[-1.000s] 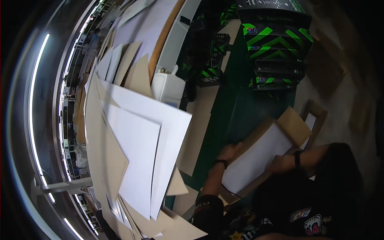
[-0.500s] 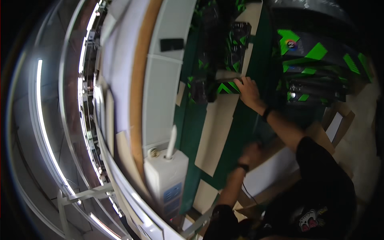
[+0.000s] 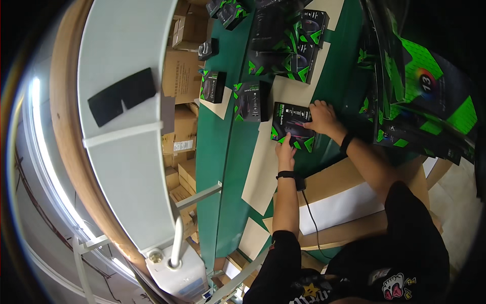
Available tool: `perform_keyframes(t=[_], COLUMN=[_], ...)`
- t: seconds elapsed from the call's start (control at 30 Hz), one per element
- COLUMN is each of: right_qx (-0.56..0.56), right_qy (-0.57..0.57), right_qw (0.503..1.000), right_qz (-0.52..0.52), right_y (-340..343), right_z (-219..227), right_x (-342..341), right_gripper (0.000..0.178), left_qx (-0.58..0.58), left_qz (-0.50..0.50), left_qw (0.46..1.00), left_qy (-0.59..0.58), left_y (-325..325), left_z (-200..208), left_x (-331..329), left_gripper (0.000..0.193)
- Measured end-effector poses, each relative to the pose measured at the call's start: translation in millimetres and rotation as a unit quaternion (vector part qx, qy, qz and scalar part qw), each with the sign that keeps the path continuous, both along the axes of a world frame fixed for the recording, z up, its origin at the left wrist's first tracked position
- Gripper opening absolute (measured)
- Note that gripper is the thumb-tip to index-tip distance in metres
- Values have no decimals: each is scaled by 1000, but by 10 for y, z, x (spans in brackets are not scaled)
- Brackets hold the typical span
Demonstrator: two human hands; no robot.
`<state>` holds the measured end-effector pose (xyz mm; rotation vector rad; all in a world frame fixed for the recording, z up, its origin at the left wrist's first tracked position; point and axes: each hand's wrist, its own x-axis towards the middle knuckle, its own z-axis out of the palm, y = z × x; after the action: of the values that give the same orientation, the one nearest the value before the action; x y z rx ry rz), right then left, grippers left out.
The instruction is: Packing computer mouse retail boxes into larger shipping cartons.
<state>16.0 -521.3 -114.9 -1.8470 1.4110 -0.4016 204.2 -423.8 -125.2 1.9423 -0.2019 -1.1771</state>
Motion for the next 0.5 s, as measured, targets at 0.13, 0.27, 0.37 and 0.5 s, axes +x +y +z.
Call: perform_keyframes(t=[0.13,0.27,0.37,0.5], right_qx=[119,270,291,260], right_qy=[-115,-345,-321,-285], right_qw=[985,858,896,918], right_qz=[-42,-267,-97,-96], right_y=[102,25,30,103], right_z=[-118,-220,52,-601], right_x=[-27,-521,-203,-185], right_gripper=[75,87,98,81], left_qx=[-189,-1,-82,-4], left_qz=[-112,-198,-141,-226], left_qw=[969,972,769,895], left_qy=[-115,-126,-618,-385], left_y=[-95,-724,-888,-1324], left_z=[156,110,276,112], left_x=[174,416,2404,2621], left_gripper=[44,29,52,102])
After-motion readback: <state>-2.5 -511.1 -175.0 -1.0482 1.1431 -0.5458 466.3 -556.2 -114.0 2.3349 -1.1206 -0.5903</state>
